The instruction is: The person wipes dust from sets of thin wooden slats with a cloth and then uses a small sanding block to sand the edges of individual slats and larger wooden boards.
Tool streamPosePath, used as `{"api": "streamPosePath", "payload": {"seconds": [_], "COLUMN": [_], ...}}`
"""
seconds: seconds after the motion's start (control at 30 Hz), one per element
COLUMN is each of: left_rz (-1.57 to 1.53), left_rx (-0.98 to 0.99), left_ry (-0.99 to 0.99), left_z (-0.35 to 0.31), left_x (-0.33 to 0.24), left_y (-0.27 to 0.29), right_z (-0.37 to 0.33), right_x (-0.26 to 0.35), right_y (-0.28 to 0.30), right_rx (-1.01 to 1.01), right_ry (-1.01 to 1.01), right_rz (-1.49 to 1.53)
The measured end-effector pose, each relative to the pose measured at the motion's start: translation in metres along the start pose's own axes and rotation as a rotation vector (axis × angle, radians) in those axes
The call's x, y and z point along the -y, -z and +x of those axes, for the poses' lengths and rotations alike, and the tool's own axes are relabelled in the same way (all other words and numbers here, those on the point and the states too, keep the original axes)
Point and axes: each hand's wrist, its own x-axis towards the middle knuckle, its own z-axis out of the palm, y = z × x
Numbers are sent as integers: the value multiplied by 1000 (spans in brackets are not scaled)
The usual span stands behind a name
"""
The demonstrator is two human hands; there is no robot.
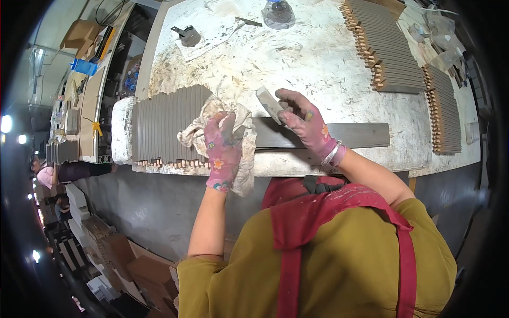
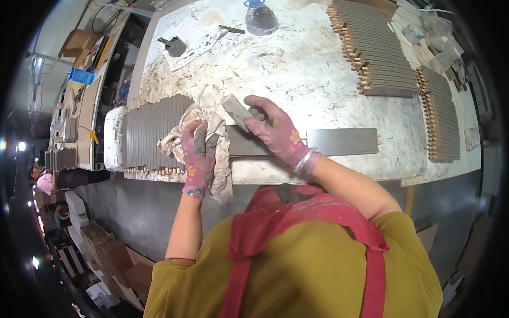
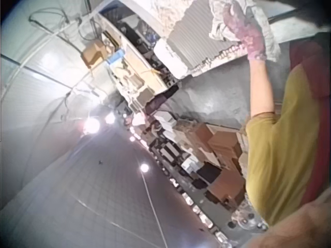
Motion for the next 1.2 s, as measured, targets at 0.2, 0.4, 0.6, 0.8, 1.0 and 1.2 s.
{"api": "streamPosePath", "payload": {"seconds": [0.2,0.4,0.6,0.8,1.0,1.2], "left_rz": [60,144,200,388,369,404], "left_rx": [-44,-138,281,244,316,358], "left_ry": [-123,-48,-258,-190,-277,-328], "left_z": [1,19,-9,9,-12,-8], "left_x": [14,24,-1,11,3,-5], "left_y": [9,86,54,78,69,70], "right_z": [-3,-3,-2,-3,-6,-6], "right_x": [-4,-6,-1,0,-1,2], "right_y": [2,4,-1,1,-2,-3], "right_rx": [-29,-6,4,-3,7,17], "right_ry": [43,36,30,30,28,18], "right_rz": [-9,-41,-64,-115,-102,-158]}}
